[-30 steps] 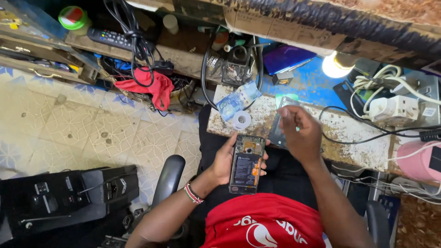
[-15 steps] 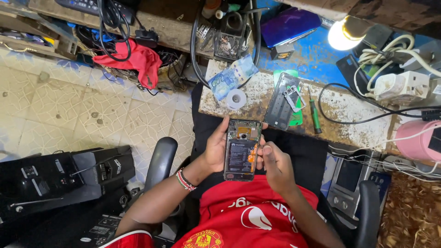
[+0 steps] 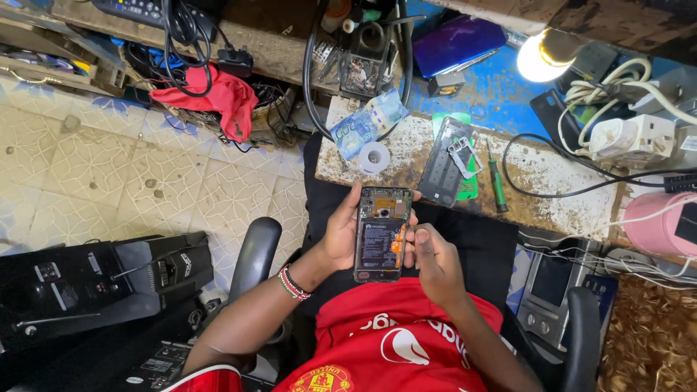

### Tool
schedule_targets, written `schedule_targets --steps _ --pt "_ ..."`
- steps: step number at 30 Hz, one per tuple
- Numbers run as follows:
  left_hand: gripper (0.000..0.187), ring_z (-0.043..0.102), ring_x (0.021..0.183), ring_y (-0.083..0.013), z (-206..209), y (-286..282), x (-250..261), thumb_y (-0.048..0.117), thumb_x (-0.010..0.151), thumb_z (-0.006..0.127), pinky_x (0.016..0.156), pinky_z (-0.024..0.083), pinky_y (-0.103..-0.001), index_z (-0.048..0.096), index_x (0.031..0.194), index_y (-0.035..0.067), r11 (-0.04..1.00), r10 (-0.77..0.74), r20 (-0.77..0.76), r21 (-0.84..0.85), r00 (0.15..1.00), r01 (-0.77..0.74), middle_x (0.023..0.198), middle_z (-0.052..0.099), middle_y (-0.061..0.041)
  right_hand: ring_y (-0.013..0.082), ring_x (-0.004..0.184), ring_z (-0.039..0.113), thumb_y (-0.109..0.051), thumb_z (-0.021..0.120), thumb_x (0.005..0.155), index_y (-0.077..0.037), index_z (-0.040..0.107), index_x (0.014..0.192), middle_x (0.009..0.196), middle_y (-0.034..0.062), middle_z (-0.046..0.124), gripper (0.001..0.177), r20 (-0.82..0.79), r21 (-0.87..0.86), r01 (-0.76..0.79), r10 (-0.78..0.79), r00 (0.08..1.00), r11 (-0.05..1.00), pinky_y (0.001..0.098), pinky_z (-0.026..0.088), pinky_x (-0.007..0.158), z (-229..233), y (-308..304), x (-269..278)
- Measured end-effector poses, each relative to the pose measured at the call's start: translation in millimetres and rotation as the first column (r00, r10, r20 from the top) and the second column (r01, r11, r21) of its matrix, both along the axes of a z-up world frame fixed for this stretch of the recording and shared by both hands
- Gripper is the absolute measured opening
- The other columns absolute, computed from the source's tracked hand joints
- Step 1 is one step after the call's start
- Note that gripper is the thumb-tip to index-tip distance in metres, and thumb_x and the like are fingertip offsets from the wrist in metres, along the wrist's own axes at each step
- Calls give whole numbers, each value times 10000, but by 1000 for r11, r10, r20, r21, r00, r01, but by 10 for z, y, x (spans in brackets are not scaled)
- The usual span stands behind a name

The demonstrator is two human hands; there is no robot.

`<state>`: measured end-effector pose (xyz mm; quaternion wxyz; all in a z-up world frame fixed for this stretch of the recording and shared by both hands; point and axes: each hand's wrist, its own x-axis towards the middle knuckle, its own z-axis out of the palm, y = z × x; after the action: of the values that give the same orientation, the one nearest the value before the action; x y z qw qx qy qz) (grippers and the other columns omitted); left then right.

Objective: Disassembling a smartphone using a small prying tool to disconnect internal components at a repair bench.

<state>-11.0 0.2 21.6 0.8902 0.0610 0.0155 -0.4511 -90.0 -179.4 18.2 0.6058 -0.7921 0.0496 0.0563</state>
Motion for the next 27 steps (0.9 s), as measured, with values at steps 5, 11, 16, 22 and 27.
schedule_targets --steps 5,11,16,22,27 --pt "980 722 1058 -449 33 -37 -24 753 1004 407 982 560 -589 614 1322 -150 999 45 -41 -11 998 -45 1146 697 -358 258 531 658 -511 211 1099 -42 681 707 544 172 689 772 -67 -38 -96 94 993 995 337 544 534 -222 -117 -98" --pt "954 703 1113 -445 -208 -84 -20 741 1027 386 1016 538 -596 611 1335 -133 997 77 -20 -28 997 -77 1200 683 -347 229 580 705 -539 186 1091 -52 677 630 566 140 740 831 -105 181 -185 206 973 966 319 569 604 -241 -14 -193" --pt "1040 699 1127 -429 -276 -81 -24 805 1005 359 1006 562 -529 576 1379 -140 994 12 56 -109 998 -6 1198 680 -350 254 603 657 -416 352 1114 1 653 613 568 256 653 718 -114 64 -105 112 987 992 389 534 620 324 350 -100" --pt "1053 690 1115 -439 -215 -75 -10 799 1009 335 971 562 -504 552 1367 -167 989 27 89 -148 996 -14 1165 676 -364 272 535 575 -457 371 1132 -11 619 608 500 212 483 732 -41 -52 -106 104 994 993 355 423 600 -608 -25 -366" --pt "1057 693 1104 -443 -199 -83 -25 798 1005 334 958 562 -497 551 1355 -176 988 31 79 -155 996 -19 1149 678 -370 126 491 458 -476 262 1133 -104 444 494 450 37 497 761 -140 46 -186 191 972 981 271 386 526 -210 58 -175"
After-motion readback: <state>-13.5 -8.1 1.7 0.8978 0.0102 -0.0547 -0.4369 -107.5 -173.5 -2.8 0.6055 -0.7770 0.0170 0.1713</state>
